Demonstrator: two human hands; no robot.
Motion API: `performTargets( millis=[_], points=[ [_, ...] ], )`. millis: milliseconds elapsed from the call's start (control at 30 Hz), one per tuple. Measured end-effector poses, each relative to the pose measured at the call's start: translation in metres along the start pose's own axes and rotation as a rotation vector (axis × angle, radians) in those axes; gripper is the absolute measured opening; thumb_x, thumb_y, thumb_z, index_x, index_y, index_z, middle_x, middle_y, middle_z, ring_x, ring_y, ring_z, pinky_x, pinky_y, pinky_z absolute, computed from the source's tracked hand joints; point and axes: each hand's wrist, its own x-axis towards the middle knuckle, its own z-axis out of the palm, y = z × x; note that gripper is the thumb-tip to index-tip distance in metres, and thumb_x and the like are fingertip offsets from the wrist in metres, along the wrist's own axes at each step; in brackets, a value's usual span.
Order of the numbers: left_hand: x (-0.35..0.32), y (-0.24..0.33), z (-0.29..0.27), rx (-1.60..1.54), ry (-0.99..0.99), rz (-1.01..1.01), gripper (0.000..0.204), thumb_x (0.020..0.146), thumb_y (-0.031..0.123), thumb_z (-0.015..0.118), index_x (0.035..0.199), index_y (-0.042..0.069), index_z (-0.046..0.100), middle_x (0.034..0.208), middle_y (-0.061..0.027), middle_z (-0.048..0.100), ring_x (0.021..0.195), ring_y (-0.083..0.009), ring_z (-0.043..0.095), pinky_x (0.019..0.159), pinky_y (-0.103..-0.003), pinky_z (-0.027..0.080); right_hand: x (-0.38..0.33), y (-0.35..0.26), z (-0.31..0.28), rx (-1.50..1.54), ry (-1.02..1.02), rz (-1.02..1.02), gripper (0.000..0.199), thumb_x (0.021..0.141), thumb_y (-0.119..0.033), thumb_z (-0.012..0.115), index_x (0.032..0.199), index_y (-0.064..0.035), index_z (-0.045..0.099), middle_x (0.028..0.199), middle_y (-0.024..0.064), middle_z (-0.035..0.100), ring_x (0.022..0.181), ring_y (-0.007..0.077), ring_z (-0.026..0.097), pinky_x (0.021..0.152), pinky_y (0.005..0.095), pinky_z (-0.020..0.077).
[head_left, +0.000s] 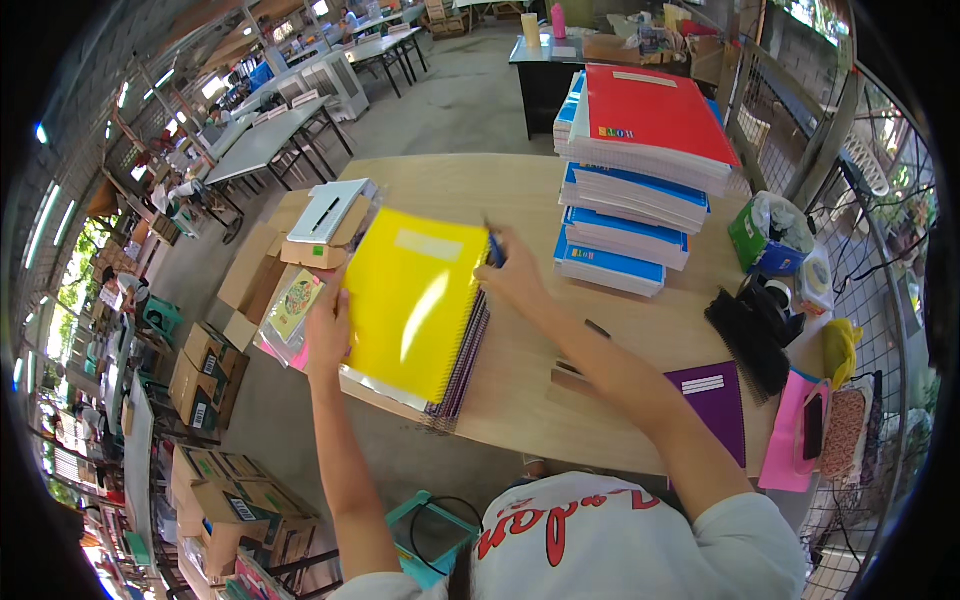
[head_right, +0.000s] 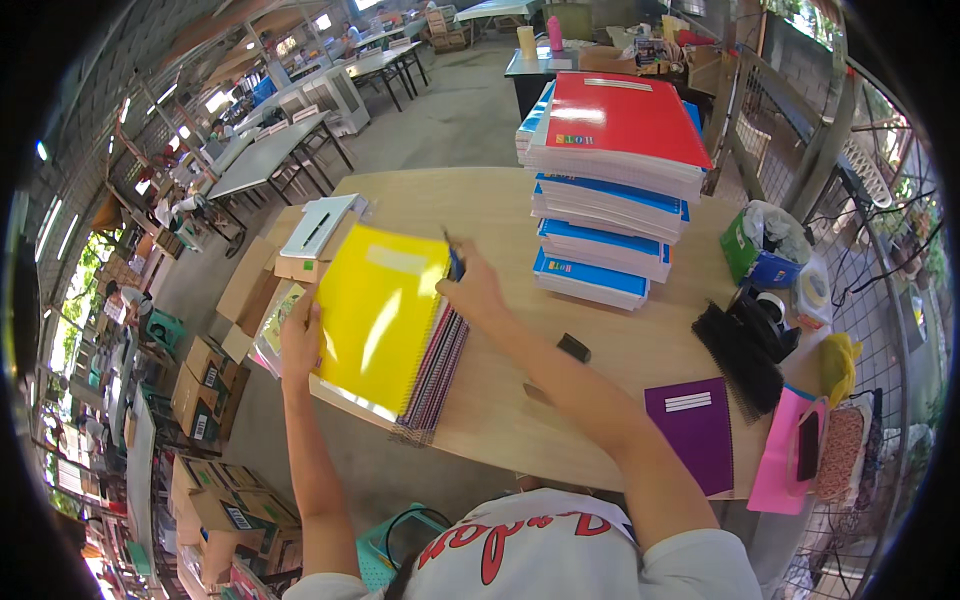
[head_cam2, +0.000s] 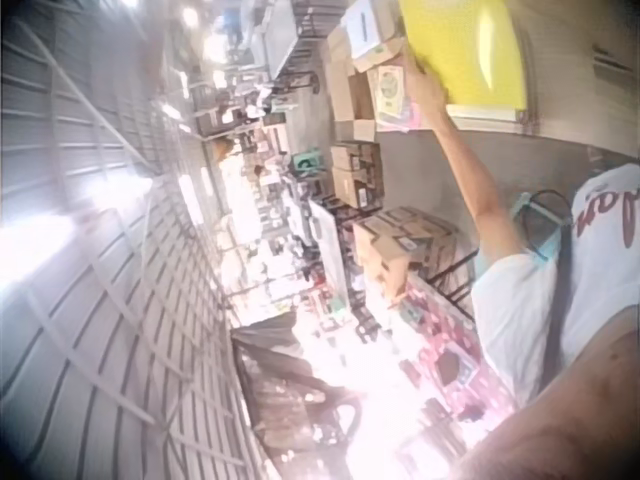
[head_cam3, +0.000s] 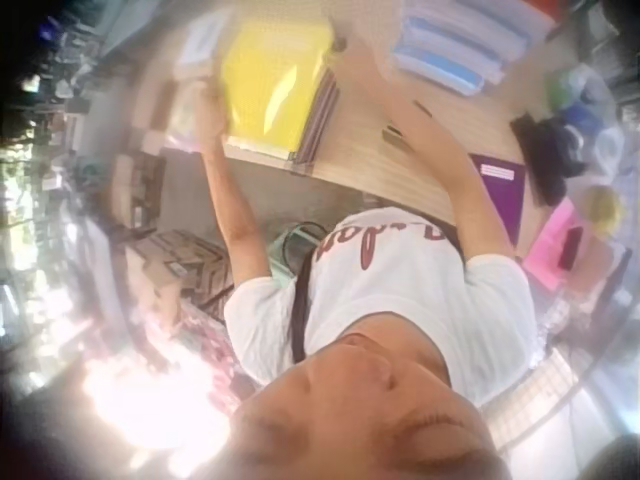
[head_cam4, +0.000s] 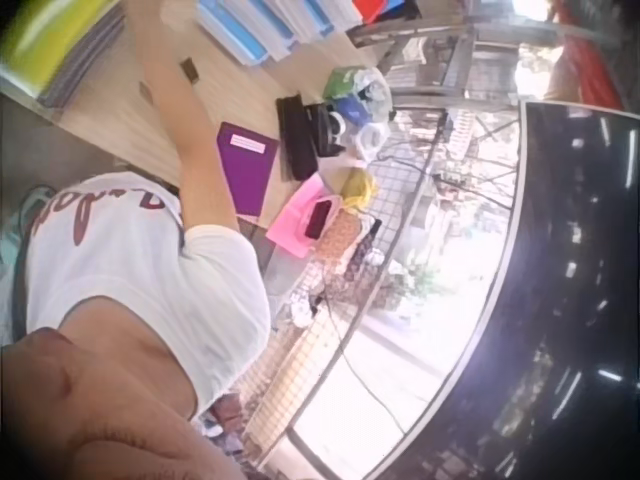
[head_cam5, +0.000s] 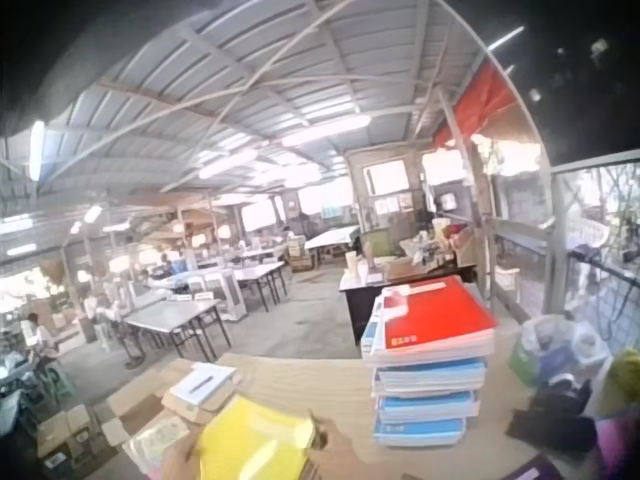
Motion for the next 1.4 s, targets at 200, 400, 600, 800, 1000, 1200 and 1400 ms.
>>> performTargets(
  millis=[200, 400, 600, 800, 1000, 1200, 1400],
  points=[
    [-0.018, -0.097, 0.049, 0.171, -0.147, -0.117, 0.035, 0.099, 0.019, 0.05, 0.132, 0.011, 0.06, 0.102, -0.0214, 0.068, 0.093, -0.0392, 0.065, 0.081, -0.047, 0.049, 0.016, 0.065, 0.069, 0.006, -0.044, 0.13, 0.056, 0.075, -0.01, 0.068, 0.129, -0.0033, 0.053, 0.109, 0.0258, 0.066, 0.107, 0.0387, 0.064, 0.091, 0.0437, 0.0497],
    [-0.036, -0.124, 0.087, 0.434, -0.089, 0.132, 0.036, 0.098, 0.017, 0.053, 0.133, 0.015, 0.061, 0.095, -0.0208, 0.068, 0.09, -0.0348, 0.066, 0.077, -0.043, 0.05, 0.016, 0.107, 0.078, -0.239, -0.029, 0.125, 0.053, 0.075, -0.011, 0.069, 0.126, -0.0042, 0.056, 0.115, 0.0245, 0.06, 0.109, 0.0401, 0.061, 0.093, 0.0448, 0.0496],
    [-0.048, -0.135, 0.091, -0.043, -0.171, -0.106, 0.039, 0.097, 0.018, 0.055, 0.136, 0.02, 0.059, 0.106, -0.0208, 0.068, 0.092, -0.0366, 0.066, 0.078, -0.044, 0.052, 0.014, 0.12, 0.075, -0.261, -0.062, 0.14, 0.056, 0.073, -0.019, 0.078, 0.125, -0.0073, 0.059, 0.12, 0.0214, 0.052, 0.111, 0.039, 0.058, 0.096, 0.0435, 0.049],
    [-0.055, -0.12, 0.085, 0.136, -0.215, -0.256, 0.036, 0.098, 0.019, 0.054, 0.134, 0.016, 0.06, 0.107, -0.0168, 0.07, 0.089, -0.0373, 0.067, 0.075, -0.046, 0.052, 0.019, 0.117, 0.07, -0.276, -0.114, 0.158, 0.064, 0.071, -0.028, 0.082, 0.129, -0.0111, 0.059, 0.121, 0.0202, 0.053, 0.112, 0.0362, 0.059, 0.097, 0.0419, 0.0492],
    [-0.056, -0.122, 0.085, 0.093, -0.155, -0.164, 0.038, 0.097, 0.02, 0.055, 0.135, 0.017, 0.059, 0.121, -0.0192, 0.065, 0.09, -0.0385, 0.068, 0.075, -0.047, 0.054, 0.022, 0.111, 0.063, -0.303, -0.129, 0.142, 0.062, 0.074, -0.025, 0.08, 0.13, -0.0094, 0.056, 0.12, 0.0198, 0.052, 0.111, 0.0363, 0.058, 0.096, 0.0436, 0.0493],
    [-0.001, 0.026, 0.065, 0.052, 0.157, 0.195, 0.051, 0.088, 0.008, 0.065, 0.138, 0.01, 0.054, 0.15, -0.0179, 0.042, 0.127, -0.0398, 0.051, 0.101, -0.044, 0.046, -0.066, 0.075, -0.072, -0.302, 0.067, -0.359, 0.053, 0.08, -0.026, 0.078, 0.128, -0.0121, 0.06, 0.113, 0.0156, 0.058, 0.106, 0.0341, 0.057, 0.092, 0.0439, 0.0486],
    [0.086, 0.313, 0.098, -0.474, -0.124, 0.821, 0.057, 0.079, 0.008, 0.075, 0.133, 0.014, 0.057, 0.136, -0.0141, 0.053, 0.124, -0.0359, 0.053, 0.103, -0.043, 0.045, -0.208, 0.204, -0.285, -1.174, 0.48, 0.357, 0.055, 0.079, -0.037, 0.077, 0.127, -0.0153, 0.063, 0.111, 0.0174, 0.056, 0.108, 0.0376, 0.051, 0.089, 0.0531, 0.0436]
  ],
)
